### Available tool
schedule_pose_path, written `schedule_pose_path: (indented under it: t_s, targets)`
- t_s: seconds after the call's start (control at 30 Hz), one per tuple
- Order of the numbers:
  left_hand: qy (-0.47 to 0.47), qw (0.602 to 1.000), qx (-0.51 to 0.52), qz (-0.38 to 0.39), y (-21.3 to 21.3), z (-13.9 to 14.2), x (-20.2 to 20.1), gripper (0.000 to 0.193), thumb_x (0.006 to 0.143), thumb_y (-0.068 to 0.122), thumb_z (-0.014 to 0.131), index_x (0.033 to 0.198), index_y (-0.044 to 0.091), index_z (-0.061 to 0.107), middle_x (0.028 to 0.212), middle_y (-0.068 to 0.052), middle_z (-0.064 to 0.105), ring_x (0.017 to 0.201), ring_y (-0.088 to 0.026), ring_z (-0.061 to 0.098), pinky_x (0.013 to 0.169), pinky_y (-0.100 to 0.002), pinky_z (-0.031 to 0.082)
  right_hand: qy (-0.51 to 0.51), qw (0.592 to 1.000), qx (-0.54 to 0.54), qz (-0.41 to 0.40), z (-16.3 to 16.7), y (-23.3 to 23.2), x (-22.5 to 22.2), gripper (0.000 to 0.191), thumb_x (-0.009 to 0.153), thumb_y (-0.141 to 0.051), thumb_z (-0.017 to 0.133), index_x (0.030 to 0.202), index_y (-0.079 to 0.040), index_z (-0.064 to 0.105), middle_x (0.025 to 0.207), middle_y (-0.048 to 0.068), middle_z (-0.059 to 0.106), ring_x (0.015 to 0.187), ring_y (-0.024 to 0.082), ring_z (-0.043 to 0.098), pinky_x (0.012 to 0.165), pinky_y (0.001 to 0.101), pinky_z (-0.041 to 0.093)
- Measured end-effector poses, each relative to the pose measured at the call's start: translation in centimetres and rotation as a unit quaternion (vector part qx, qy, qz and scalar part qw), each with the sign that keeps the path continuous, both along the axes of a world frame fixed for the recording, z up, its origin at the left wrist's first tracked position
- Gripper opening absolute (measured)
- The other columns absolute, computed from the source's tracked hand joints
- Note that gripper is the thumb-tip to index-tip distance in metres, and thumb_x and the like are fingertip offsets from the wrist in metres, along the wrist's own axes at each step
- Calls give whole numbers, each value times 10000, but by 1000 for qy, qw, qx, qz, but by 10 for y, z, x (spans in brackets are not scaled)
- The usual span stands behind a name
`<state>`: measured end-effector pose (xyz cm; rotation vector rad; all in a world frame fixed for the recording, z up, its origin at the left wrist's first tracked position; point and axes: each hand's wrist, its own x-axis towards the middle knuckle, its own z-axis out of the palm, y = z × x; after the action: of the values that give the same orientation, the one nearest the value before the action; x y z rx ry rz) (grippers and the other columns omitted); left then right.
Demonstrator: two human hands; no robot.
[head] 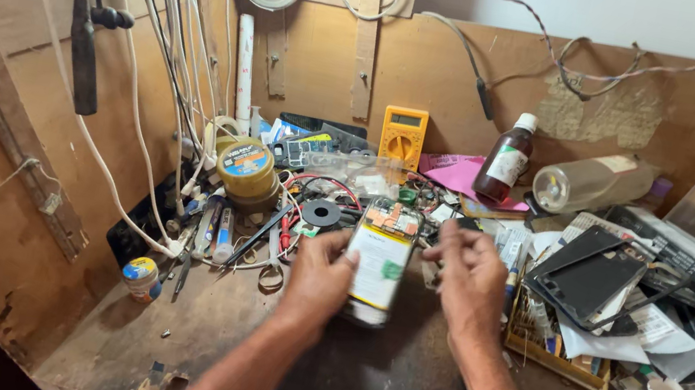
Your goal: The person works on a disassembled smartphone, manipulating the motherboard and battery area with hands and a small tool. They repeatedly adjust and probe components on the circuit board while the phone remains open on a cluttered workbench.
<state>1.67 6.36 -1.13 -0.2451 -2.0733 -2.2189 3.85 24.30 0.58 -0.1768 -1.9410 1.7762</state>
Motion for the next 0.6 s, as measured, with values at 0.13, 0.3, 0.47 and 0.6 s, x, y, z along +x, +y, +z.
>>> schedule_pose_path:
  t_s: [0.13,0.3,0.47,0.6]
  targets:
    - [38,947,-318,3,-39,18,2,328,909,145,624,1205,67,742,974,-151,800,874,-231,761,796,-388,570,87,992,55,-79,5,3,3,334,1045,-355,606,989,-26,626,737,60,754,632,64,612,600,238,461]
    - [46,911,-409,19,-50,19,7,349,877,211,665,1198,107,754,1061,-167,763,1008,-305,733,914,-412,549,77,993,42,-84,4,1,6,333,1038,-353,609,969,-28,630,722,48,735,628,57,610,583,248,459]
    - [143,895,-421,39,-50,10,15,417,855,312,733,1206,87,731,1111,-190,666,1094,-339,636,971,-443,489,47,988,112,-96,1,-2,6,336,1036,-339,625,918,-26,661,706,49,735,602,68,606,561,256,449]
    - [235,883,-403,43,-50,6,26,549,833,418,767,1228,44,695,1084,-173,613,1063,-343,588,938,-463,471,43,990,110,-80,-2,-4,2,328,1020,-334,647,924,-22,669,714,51,733,618,65,620,550,250,460]
